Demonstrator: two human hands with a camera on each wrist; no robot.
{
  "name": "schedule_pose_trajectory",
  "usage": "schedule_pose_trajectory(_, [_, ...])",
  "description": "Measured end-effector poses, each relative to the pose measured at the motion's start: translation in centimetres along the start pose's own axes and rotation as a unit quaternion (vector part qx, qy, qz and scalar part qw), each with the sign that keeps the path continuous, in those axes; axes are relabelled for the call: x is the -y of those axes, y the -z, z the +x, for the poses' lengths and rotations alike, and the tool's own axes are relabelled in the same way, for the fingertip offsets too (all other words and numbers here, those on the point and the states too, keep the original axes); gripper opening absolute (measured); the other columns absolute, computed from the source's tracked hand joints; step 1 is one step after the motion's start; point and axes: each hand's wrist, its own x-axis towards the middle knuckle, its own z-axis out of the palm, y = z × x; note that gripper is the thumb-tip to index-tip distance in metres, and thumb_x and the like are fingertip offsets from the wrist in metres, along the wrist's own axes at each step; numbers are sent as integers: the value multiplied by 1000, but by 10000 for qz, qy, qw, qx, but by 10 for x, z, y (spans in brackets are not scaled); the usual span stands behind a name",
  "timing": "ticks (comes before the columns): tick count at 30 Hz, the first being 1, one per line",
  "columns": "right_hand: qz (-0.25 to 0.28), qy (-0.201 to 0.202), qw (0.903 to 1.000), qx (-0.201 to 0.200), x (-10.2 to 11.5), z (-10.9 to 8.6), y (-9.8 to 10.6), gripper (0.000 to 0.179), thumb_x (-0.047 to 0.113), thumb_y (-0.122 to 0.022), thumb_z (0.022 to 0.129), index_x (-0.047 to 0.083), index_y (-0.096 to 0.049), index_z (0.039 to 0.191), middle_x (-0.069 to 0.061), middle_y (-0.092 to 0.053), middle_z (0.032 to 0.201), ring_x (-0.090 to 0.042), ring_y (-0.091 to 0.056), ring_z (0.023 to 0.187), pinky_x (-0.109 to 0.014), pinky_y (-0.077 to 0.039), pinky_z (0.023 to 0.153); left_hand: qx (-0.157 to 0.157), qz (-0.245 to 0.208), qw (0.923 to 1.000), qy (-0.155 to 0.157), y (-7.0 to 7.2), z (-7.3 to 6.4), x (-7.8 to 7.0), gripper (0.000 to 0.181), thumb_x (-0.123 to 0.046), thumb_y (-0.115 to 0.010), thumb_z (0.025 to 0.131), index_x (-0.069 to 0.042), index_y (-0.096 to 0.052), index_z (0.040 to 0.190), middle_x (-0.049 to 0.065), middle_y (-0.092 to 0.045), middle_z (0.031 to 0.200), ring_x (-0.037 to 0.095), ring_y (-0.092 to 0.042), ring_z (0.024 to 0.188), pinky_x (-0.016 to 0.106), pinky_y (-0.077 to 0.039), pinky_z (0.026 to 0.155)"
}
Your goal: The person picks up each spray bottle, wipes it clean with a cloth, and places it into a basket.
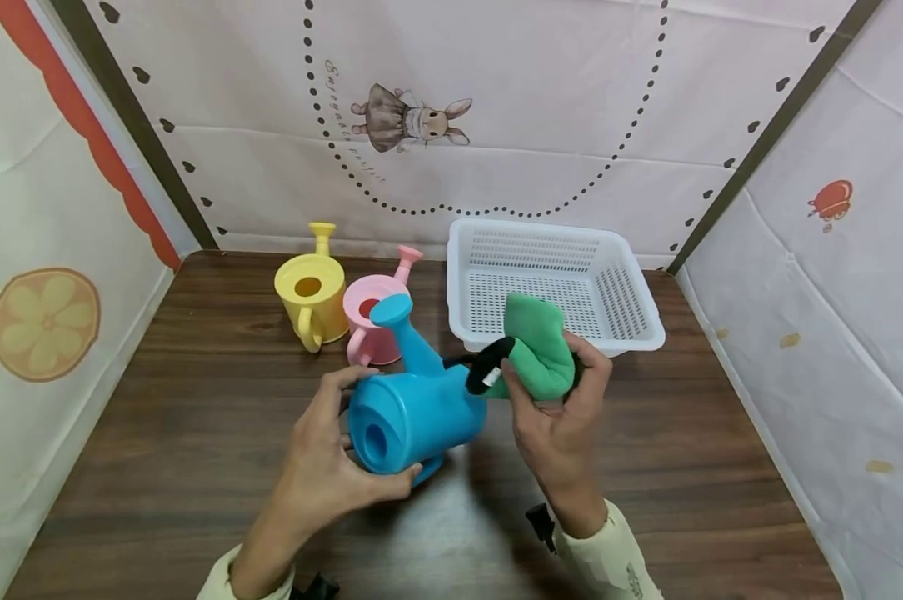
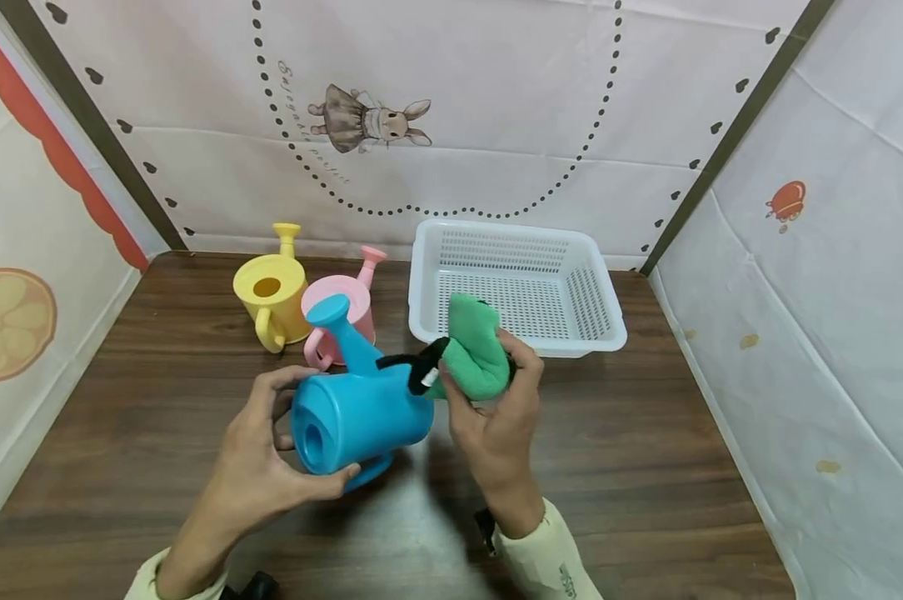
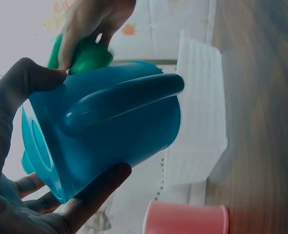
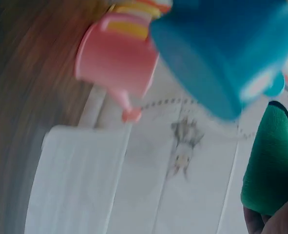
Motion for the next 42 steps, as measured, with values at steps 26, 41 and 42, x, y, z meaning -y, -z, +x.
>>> schedule_pose_trajectory(26, [644,-556,9917,969,-8,-29,-14,56,4,-80,103,-11,-50,147,-29,-64,141,-20,-68,129,-29,-59,113,-627,270,9967,-443,-18,-4,11,110,-23,-110,56,-1,-50,146,22,-64,138,42,-68,124,71,-65,93])
schedule_pose_trajectory(41, [-46,-733,9973,-12,4,-17,-30,49,3,-79,103,-12,-44,133,-27,-65,136,-30,-69,120,-31,-58,104,-375,352,9947,-894,-20,-6,11,113,-26,-112,55,-3,-49,146,16,-63,142,33,-67,126,62,-67,93])
schedule_pose_trajectory(42, [-65,-589,9982,69,4,-16,-30,52,4,-79,103,-11,-41,136,-28,-64,134,-30,-69,119,-31,-58,104,-336,345,9950,-876,-22,-6,10,113,-26,-112,56,-4,-49,146,16,-63,142,33,-67,126,62,-67,93])
